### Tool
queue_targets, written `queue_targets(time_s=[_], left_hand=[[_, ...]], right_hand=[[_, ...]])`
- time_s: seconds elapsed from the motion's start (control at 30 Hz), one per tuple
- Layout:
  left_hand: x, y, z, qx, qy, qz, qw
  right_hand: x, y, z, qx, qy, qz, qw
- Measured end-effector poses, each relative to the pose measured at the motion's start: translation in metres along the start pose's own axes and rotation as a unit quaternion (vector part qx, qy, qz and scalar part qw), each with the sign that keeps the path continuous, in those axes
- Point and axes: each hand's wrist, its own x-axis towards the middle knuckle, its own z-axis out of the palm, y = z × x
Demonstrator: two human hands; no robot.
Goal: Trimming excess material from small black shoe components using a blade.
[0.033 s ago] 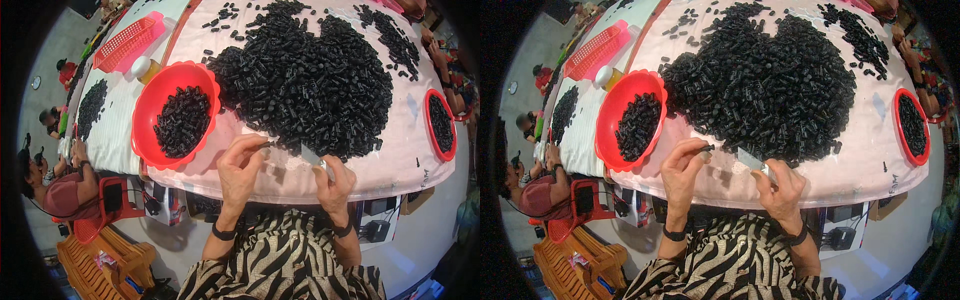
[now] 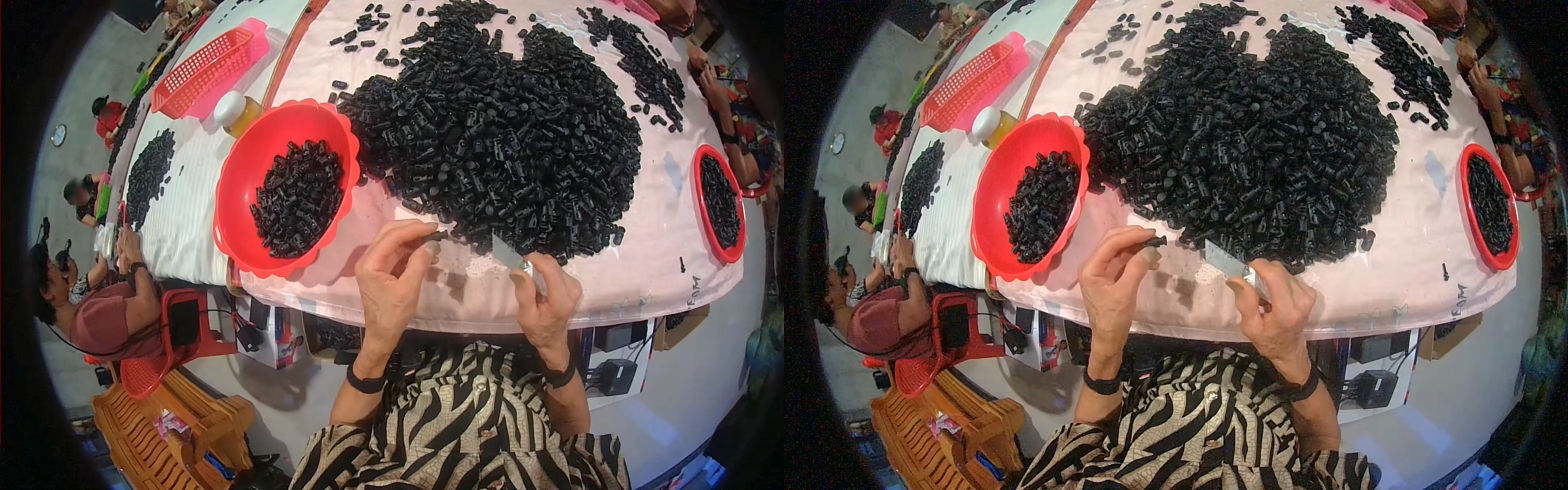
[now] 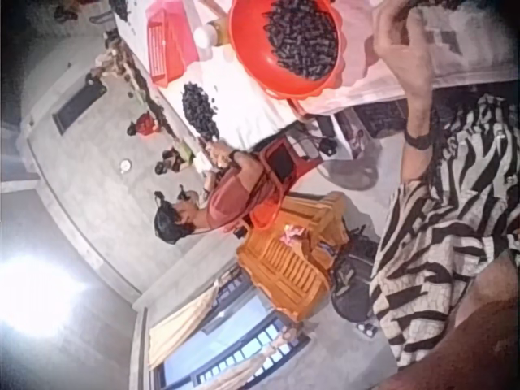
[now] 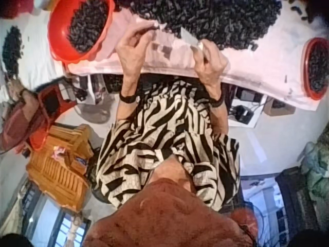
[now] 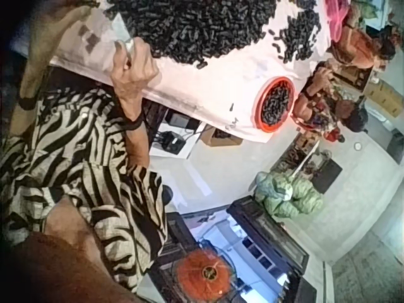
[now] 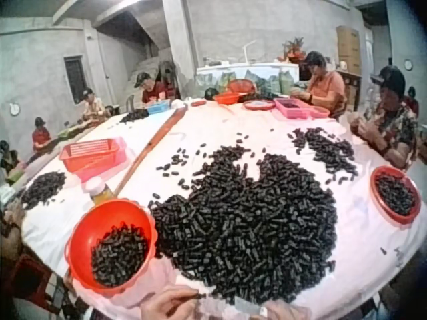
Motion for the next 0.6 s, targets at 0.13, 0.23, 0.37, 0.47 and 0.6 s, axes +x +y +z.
queue_targets(time_s=[0.13,0.23,0.37,0.47,0.6], left_hand=[[0.000,-0.008,-0.001,0.116,-0.010,0.081,0.990],[-0.001,-0.009,0.001,0.148,0.002,0.107,0.983],[-0.003,-0.013,0.000,0.170,-0.012,0.095,0.981],[-0.003,-0.010,0.001,0.152,-0.009,0.082,0.985],[-0.004,-0.012,0.005,0.081,0.001,0.057,0.995]], right_hand=[[-0.001,0.001,-0.001,-0.008,-0.006,0.004,1.000],[0.000,-0.001,-0.001,-0.009,-0.009,0.010,1.000],[0.000,-0.001,-0.001,-0.008,-0.016,0.013,1.000],[-0.001,-0.001,-0.001,-0.001,-0.015,0.017,1.000],[0.000,-0.001,-0.001,-0.006,-0.015,0.018,1.000]])
